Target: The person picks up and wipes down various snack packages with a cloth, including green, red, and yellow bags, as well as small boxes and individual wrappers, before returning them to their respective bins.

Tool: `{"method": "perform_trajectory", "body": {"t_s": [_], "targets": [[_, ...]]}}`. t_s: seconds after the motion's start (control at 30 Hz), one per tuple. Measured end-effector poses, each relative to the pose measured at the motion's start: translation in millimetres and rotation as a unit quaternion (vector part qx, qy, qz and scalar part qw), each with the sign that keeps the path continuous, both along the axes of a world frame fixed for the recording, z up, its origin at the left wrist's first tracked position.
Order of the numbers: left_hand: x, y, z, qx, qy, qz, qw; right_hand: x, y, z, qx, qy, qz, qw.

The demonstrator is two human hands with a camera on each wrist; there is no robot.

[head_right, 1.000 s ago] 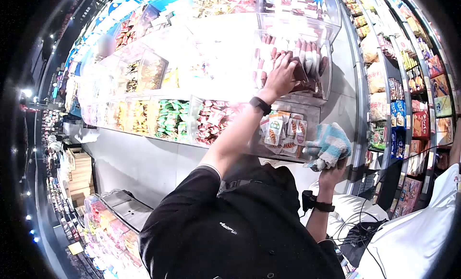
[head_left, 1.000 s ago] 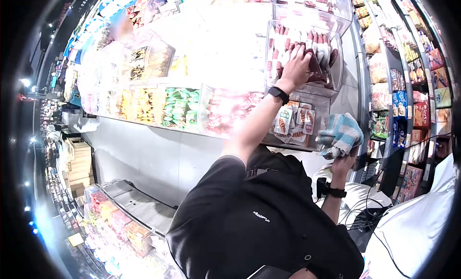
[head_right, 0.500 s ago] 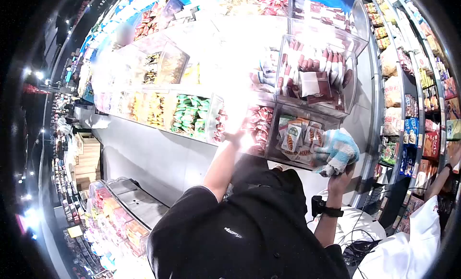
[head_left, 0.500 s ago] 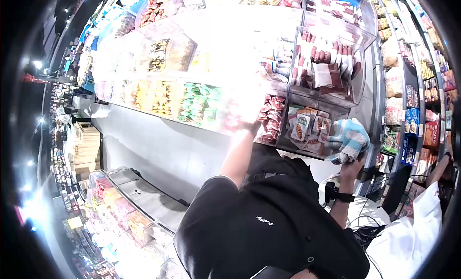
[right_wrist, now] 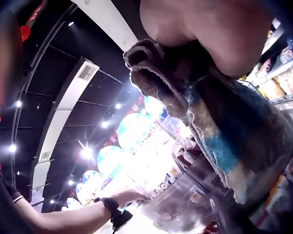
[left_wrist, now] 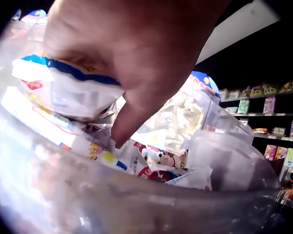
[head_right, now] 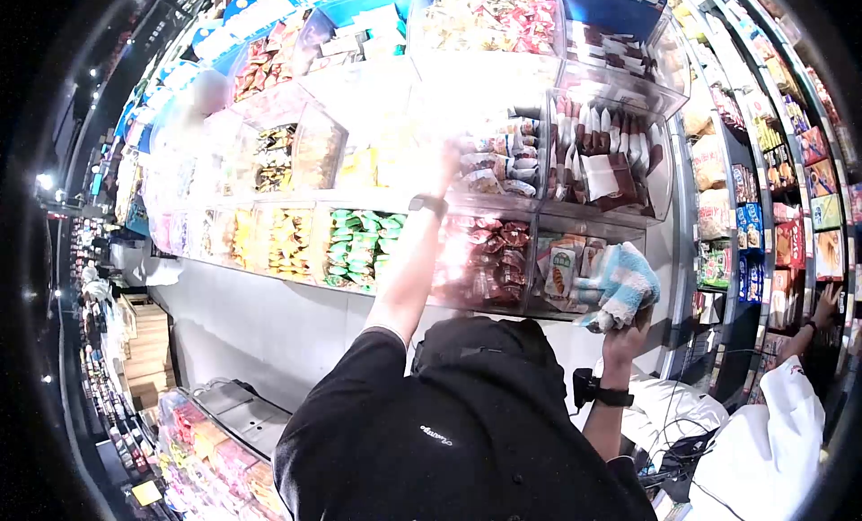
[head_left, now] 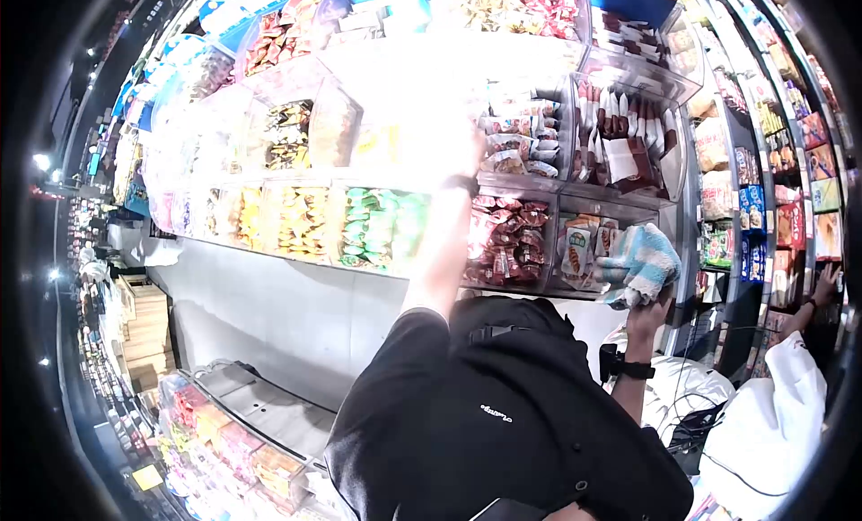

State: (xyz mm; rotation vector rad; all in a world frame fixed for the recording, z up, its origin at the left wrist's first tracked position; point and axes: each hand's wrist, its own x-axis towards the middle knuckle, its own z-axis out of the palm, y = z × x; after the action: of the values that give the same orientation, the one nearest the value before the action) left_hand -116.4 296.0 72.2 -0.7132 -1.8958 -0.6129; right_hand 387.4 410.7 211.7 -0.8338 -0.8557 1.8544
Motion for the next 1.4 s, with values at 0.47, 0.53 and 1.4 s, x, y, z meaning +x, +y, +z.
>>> {"method": "perform_trajectory", "body": {"t_s": [0.47,0.53,1.4], "targets": [[98.8,-79.3,215.5,0.170,-0.537,-0.365,0.741,-67.8,-120.0,1.1,0.053,0.037,0.000,0.998],[119.1,-110.4,235.3,0.431,-0.729,-0.400,0.352,-102.0,-141.3,30.9,0.107,-0.032,0.012,0.994],[178.8,-164.4,244.5,0.245,-0.662,-0.625,0.333,-225.1,-209.6,96.5,0.381,-0.232,0.052,0.894]]}}
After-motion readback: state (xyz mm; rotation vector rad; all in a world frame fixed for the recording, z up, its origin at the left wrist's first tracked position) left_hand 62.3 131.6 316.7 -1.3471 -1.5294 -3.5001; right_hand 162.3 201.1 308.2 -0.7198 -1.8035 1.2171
